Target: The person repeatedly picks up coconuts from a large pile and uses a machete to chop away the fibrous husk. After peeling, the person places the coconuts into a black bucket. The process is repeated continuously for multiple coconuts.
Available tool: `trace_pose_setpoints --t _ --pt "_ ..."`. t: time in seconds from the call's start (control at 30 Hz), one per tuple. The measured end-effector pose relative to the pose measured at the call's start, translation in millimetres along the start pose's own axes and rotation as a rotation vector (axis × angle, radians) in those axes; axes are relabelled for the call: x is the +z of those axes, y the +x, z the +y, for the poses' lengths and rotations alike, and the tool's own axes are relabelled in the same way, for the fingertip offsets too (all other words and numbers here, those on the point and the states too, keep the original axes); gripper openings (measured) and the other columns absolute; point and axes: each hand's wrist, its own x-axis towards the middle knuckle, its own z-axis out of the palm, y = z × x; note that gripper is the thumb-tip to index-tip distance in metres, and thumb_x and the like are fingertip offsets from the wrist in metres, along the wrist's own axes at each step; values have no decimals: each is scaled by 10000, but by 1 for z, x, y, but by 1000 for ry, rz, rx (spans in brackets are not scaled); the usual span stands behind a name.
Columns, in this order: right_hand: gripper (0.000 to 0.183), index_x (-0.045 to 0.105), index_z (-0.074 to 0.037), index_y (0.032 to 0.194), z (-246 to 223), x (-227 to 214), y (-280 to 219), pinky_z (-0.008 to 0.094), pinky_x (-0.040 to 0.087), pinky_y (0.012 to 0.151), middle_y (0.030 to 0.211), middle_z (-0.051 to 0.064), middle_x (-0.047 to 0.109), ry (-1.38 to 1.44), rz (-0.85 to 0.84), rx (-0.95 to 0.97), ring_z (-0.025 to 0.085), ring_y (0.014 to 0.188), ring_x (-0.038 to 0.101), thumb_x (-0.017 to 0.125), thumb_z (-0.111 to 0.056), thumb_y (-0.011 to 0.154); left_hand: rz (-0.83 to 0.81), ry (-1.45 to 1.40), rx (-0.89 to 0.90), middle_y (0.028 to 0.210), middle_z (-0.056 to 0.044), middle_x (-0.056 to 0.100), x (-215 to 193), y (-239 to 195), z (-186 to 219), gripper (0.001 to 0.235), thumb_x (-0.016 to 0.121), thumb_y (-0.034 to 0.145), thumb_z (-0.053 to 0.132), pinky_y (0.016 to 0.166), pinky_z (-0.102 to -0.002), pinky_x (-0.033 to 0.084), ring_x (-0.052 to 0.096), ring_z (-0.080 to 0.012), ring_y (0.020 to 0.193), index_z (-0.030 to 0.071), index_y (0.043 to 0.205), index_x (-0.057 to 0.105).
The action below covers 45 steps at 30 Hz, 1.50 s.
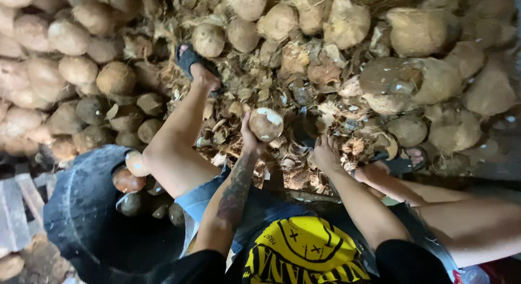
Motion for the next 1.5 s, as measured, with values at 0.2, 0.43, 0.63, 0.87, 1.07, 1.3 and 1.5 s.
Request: trace_pose_setpoints --t 0.2,0.43,0.63,0.87,1.07,1.3,1.5 --pt "323 734 -54 1225 -61 -57 29 395 626 801 1090 111 696 784 596 -348 344 979 758 783 -290 1010 -34 -153 67 1207 -189 762 29 -9 10 714 855 739 661 937 -555 599 736 -382 1066 130 1207 765" --pt "621 530 15 1464 -156 -126 42 374 632 874 1189 262 663 1209 516 -454 327 1028 740 866 -85 952 -236 -236 391 1335 -205 684 13 -32 104 807 835 823 644 991 -594 559 680 -405 1175 139 1414 617" --pt "526 531 96 1430 -288 -197 50 349 649 929 1186 251 726 1250 330 -921 264 1032 727 797 -53 1002 -689 -121 724 1372 -181 718 -74 -133 226 743 525 1024 641 1057 -557 592 715 -319 1237 53 1470 605" --pt "449 677 -41 1310 -456 -128 47 261 652 776 1059 128 788 1313 -249 -821 146 921 750 820 -55 884 -66 -157 854 906 -86 819 -221 -199 269 858 378 827 843 698 -394 583 784 -230 854 127 1081 778" --pt "301 706 -14 1051 -507 -15 8 321 619 522 875 133 716 1364 -497 -596 206 659 715 884 -143 846 352 -384 560 1714 -204 287 -316 -171 216 1044 433 902 877 882 -728 552 475 -545 1438 173 1662 304" --pt "671 589 -207 1469 -519 94 14 669 665 778 1443 139 612 932 -637 218 390 1199 696 868 -315 869 640 125 353 1612 -338 442 -303 -200 197 800 303 1083 572 1275 -619 278 380 -470 1539 -85 1484 517" --pt "691 577 -209 1485 -523 109 15 595 630 938 1639 157 410 984 -599 533 402 1432 519 788 -430 865 578 -215 85 1733 -208 158 -363 -111 181 925 417 1047 728 839 -883 495 359 -569 1480 105 1686 176"
